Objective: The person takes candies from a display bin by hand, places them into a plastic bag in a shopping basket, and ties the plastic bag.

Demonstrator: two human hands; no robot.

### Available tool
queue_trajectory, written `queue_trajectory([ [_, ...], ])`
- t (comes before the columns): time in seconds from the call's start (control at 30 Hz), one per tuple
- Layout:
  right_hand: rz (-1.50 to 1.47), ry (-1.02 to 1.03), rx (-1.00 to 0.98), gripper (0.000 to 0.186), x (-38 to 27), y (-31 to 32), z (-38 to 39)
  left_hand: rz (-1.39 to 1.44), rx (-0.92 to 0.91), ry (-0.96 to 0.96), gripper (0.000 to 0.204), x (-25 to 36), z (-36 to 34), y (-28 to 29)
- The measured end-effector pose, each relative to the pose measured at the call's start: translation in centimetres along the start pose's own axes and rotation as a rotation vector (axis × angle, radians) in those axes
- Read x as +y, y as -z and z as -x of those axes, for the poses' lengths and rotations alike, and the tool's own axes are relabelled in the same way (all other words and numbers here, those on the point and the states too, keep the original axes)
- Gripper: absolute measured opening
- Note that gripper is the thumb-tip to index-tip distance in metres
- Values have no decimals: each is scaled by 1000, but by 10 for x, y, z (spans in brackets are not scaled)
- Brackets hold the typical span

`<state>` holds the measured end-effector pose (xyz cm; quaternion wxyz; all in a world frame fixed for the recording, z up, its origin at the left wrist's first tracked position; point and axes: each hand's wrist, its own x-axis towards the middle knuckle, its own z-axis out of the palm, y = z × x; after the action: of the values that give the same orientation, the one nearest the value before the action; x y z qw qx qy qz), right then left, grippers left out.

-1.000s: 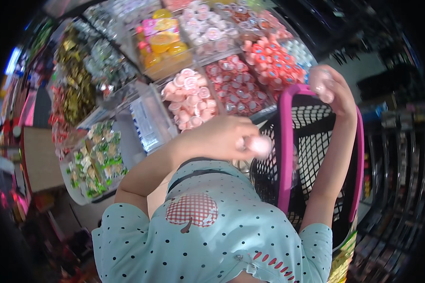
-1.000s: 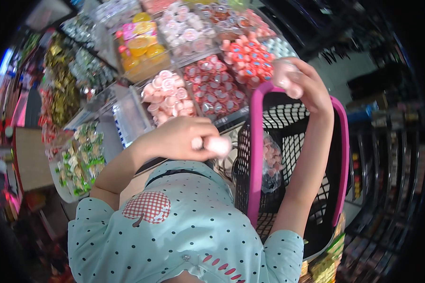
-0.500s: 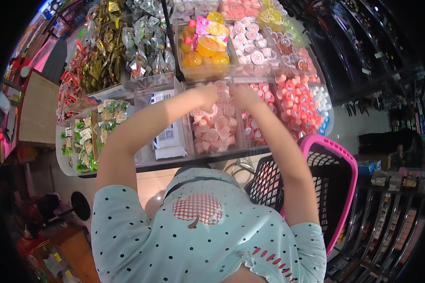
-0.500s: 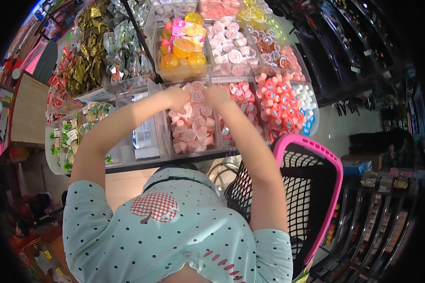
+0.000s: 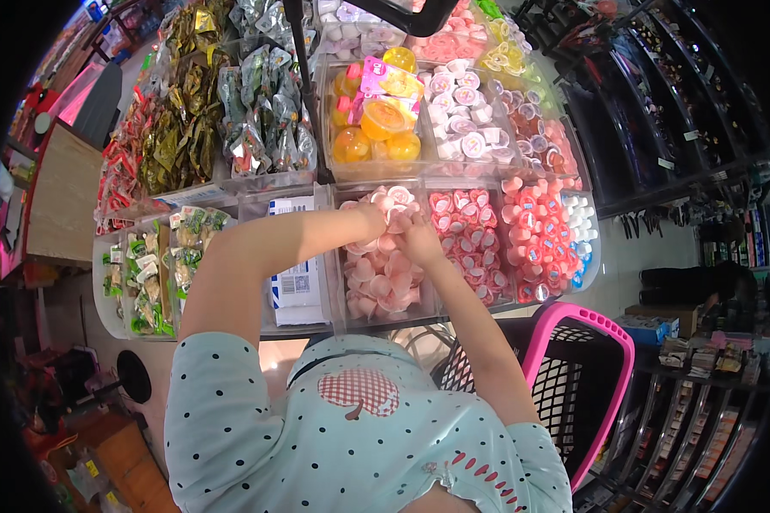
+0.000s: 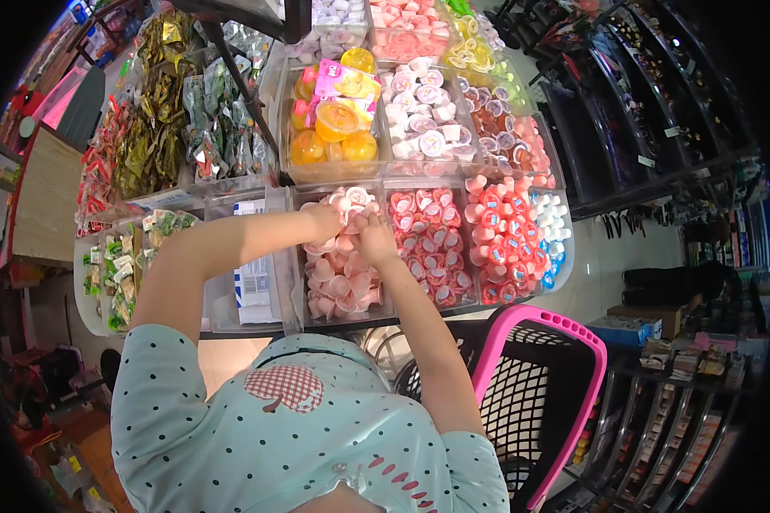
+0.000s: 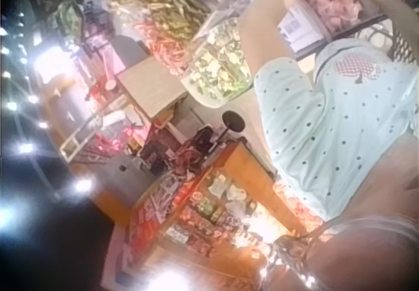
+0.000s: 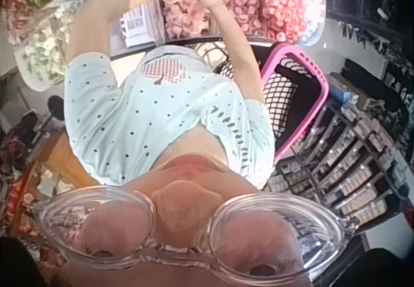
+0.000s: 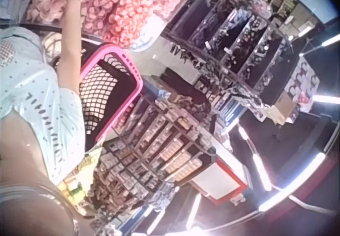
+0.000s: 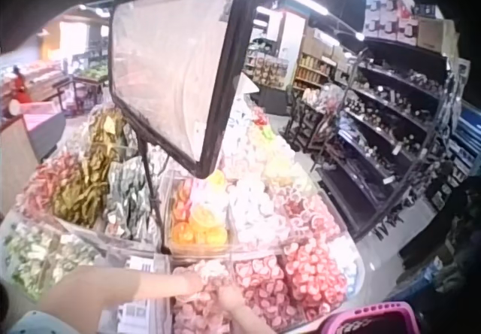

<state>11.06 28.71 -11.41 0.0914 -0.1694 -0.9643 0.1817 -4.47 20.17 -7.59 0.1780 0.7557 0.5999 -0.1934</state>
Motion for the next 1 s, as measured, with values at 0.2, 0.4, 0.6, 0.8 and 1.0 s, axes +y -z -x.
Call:
queue_trajectory([
  [0.2,133,-129,-98,50,-8,-13,16,-15,131,-101,30,2,-12,-1],
  [0.4,152,78,55,53,-7,8,26,-99,229,-147,26,0,-16,-10],
  [0.6,552,99,-43,33,10,76,25,70,623,-227,13,37,14,64],
  [0.8,482,-169,-144,23,-15,207,48,282,1033,-236,9,106,24,156],
  [1.0,290,-105,491,25,-31,300,201,696,1218,-574,10,189,14,219],
])
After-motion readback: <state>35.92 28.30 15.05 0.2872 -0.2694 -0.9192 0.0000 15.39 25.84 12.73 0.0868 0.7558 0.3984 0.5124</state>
